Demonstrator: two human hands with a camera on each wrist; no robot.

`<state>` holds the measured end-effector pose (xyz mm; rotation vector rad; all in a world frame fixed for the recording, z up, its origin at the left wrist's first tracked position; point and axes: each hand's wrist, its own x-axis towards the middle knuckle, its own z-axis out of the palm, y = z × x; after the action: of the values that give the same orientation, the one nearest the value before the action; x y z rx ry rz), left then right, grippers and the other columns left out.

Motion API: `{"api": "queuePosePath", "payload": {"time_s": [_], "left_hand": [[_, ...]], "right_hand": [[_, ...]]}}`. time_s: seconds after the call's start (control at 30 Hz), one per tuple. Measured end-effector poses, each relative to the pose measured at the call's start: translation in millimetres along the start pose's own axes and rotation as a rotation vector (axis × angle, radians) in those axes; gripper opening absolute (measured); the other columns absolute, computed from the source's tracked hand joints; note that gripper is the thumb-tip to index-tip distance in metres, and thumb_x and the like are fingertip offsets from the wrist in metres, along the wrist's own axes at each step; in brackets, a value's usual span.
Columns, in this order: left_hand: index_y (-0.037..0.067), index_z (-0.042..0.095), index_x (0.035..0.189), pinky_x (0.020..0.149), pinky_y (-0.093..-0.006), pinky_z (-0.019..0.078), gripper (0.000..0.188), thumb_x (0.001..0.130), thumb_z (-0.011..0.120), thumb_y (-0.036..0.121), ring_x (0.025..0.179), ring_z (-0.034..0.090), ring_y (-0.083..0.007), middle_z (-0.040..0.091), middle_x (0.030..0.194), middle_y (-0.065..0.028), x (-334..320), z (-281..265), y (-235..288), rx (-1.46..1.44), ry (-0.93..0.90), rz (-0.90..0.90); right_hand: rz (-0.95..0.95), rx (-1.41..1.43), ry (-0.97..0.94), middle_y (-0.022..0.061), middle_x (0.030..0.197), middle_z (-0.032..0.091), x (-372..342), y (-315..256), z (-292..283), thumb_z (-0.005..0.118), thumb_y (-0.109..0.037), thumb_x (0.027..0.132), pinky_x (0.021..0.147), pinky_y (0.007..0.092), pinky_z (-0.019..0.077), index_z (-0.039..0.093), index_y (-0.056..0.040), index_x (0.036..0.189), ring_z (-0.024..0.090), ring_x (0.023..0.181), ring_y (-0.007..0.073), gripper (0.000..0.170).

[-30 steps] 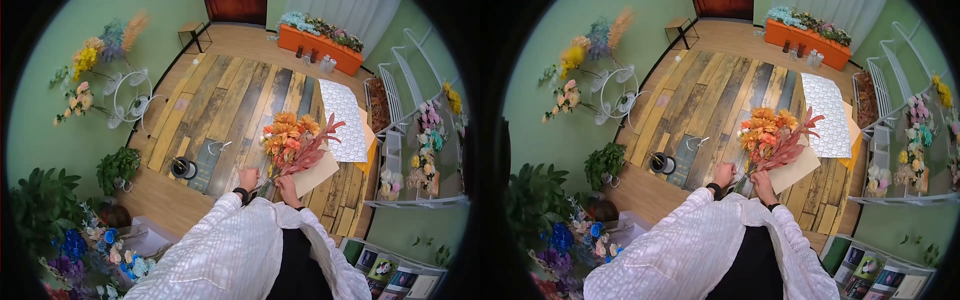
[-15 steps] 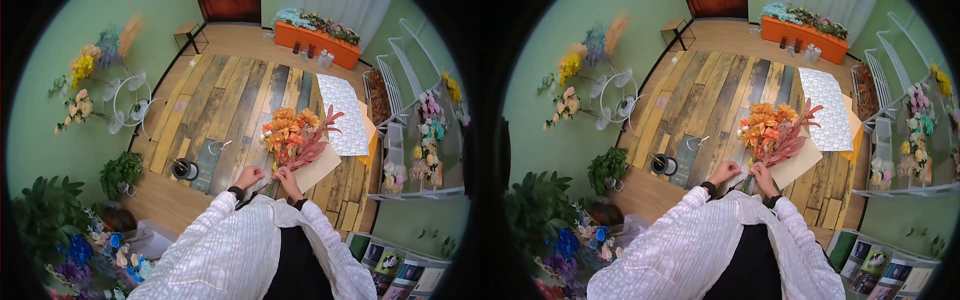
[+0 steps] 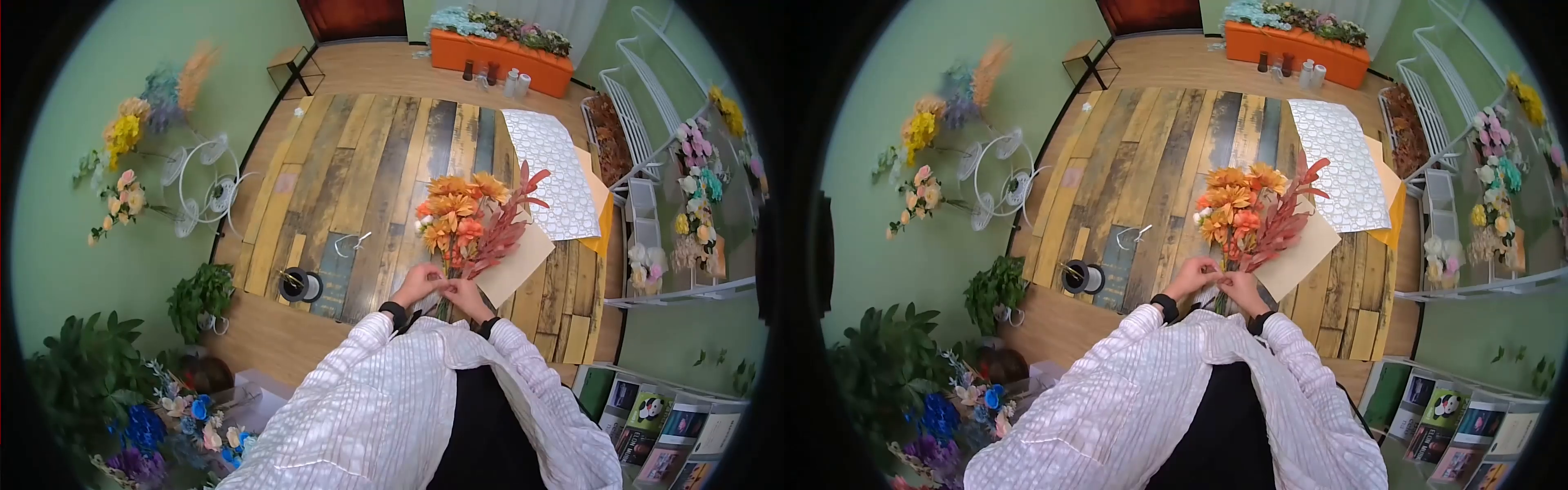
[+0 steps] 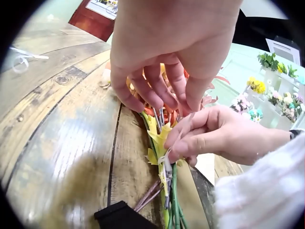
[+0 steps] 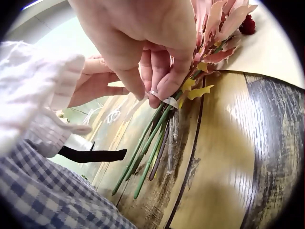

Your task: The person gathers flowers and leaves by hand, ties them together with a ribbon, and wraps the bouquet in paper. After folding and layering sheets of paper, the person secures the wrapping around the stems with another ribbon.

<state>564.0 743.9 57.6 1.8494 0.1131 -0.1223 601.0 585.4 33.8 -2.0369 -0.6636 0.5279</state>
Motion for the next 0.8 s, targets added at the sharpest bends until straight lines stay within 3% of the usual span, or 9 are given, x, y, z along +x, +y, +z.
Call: {"api": "queuePosePath", "payload": {"time_s": [0.17, 0.27, 0.37, 0.43, 0.53, 0.8], "left_hand": [[0.001, 0.061, 0.08, 0.058, -0.0243, 0.0437, 0.022, 0.065, 0.067, 0.017, 0.066, 0.057, -0.0127, 0.059, 0.067, -0.0082, -4.1, 11.0, -31.2, -0.195, -0.002, 0.009], [-0.001, 0.06, 0.082, 0.058, -0.0219, 0.0419, 0.019, 0.067, 0.066, 0.011, 0.062, 0.052, -0.0083, 0.06, 0.069, -0.0033, -11.0, 13.1, -49.3, -0.17, -0.159, -0.102], [-0.001, 0.061, 0.081, 0.056, -0.021, 0.0417, 0.019, 0.068, 0.065, 0.012, 0.059, 0.051, -0.0067, 0.06, 0.068, -0.0039, -12.6, 14.5, -47.9, -0.086, -0.073, -0.116], [-0.001, 0.062, 0.079, 0.056, -0.0208, 0.0418, 0.018, 0.069, 0.065, 0.014, 0.06, 0.051, -0.0058, 0.06, 0.066, -0.0034, -14.3, 11.0, -34.1, -0.053, -0.051, -0.15], [-0.001, 0.062, 0.079, 0.056, -0.021, 0.042, 0.018, 0.07, 0.063, 0.015, 0.06, 0.051, -0.0061, 0.06, 0.066, -0.0031, -12.9, 14.4, -39.9, -0.009, -0.005, -0.13], [-0.001, 0.06, 0.078, 0.057, -0.0214, 0.0423, 0.017, 0.071, 0.062, 0.014, 0.061, 0.052, -0.0074, 0.059, 0.067, -0.004, -10.6, 14.4, -24.1, -0.135, 0.141, -0.054]], "right_hand": [[0.03, 0.065, 0.035, 0.0092, 0.066, 0.059, -0.8, 3.0, -0.8, 0.054, -0.008, 0.072, 0.057, 0.0263, 0.0428, 0.057, 0.0017, 0.076, 0.056, 0.061, 0.0145, 0.011], [-0.027, 0.077, 0.045, 0.0097, 0.066, 0.059, -2.7, 1.6, 0.1, 0.054, -0.008, 0.073, 0.058, 0.0262, 0.0428, 0.056, 0.0019, 0.076, 0.056, 0.062, 0.0151, 0.011], [-0.086, 0.075, 0.034, 0.0068, 0.066, 0.057, -3.9, -2.6, -1.4, 0.054, -0.006, 0.074, 0.057, 0.0251, 0.0427, 0.054, 0.0011, 0.079, 0.056, 0.062, 0.0137, 0.009], [-0.02, 0.311, 0.052, 0.0036, 0.065, 0.054, -3.8, -3.7, 1.4, 0.056, -0.005, 0.073, 0.056, 0.0233, 0.0419, 0.048, -0.0005, 0.081, 0.055, 0.062, 0.0116, 0.012], [0.03, 0.235, 0.112, 0.0009, 0.065, 0.051, -3.5, -3.1, 1.1, 0.059, -0.005, 0.073, 0.055, 0.0205, 0.0408, 0.043, -0.0028, 0.08, 0.053, 0.062, 0.008, 0.018], [0.092, 0.405, 0.155, 0.0004, 0.066, 0.052, -0.1, -16.4, -4.8, 0.062, -0.006, 0.071, 0.057, 0.0175, 0.0404, 0.043, -0.0044, 0.076, 0.051, 0.063, 0.0055, 0.02]]}}
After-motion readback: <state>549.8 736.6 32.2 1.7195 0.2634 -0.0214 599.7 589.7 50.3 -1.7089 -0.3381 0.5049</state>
